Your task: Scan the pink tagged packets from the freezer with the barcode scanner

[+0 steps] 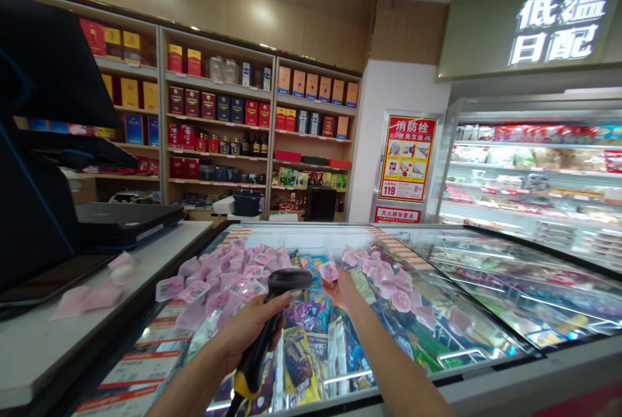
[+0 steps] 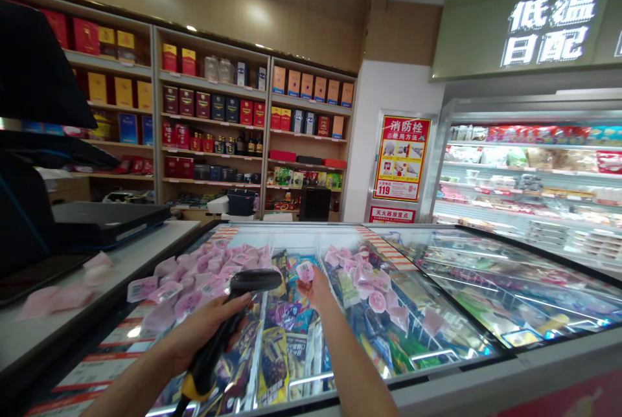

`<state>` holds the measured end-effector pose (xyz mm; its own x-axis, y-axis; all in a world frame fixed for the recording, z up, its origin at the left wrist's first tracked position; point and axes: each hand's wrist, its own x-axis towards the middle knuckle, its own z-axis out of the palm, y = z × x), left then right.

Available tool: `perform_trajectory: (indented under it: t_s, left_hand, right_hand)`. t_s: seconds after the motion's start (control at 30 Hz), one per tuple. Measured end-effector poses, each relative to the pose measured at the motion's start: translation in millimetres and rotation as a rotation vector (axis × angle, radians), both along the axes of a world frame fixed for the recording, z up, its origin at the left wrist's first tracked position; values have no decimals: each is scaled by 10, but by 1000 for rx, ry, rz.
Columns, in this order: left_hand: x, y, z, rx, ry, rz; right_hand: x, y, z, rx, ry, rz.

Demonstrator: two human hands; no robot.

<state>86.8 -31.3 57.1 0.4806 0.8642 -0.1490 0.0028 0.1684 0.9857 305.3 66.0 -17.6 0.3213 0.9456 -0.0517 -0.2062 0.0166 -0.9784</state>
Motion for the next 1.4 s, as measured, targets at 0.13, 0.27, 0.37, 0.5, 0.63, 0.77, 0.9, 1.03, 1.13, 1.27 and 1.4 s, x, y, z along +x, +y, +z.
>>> perform_trajectory:
  t_s: [0.13,0.27,0.37,0.5,0.63,0.77,0.9,1.03,1.13,1.27,1.4]
  left_hand:
    - [1,6,-13,7,-9,3]
    - [-52,-5,16,20,-11,35]
    - [-111,-16,45,6,1,88]
    - [-153,-38,69,6,-13,135]
    - [-129,-48,80,10,-14,132]
    - [-69,-29,63,-1,-7,98]
    - [-12,19,10,18,8,117]
    - [14,90,-37,25,22,124]
    - [18,130,-54,31,27,114]
    - [24,147,-69,21,49,133]
    - [26,166,-93,-9,15,106]
  right_hand:
    - [-61,-6,-11,-119,100,-15]
    - [-141,11,3,-155,83,-20]
    - [-253,35,11,-145,5,0]
    - [-386,62,-3,-141,-176,40]
    - [-233,94,20,-125,-471,-76]
    - [223,128,105,-92,-842,-307]
    - [593,171,155,-115,-1135,-413]
    - [707,282,123,-153,-1321,-383]
    - [725,380,81,-176,-1394,-341]
    - [751,409,46,-175,-1441,-292]
    - [692,299,-24,2,-1373,-236]
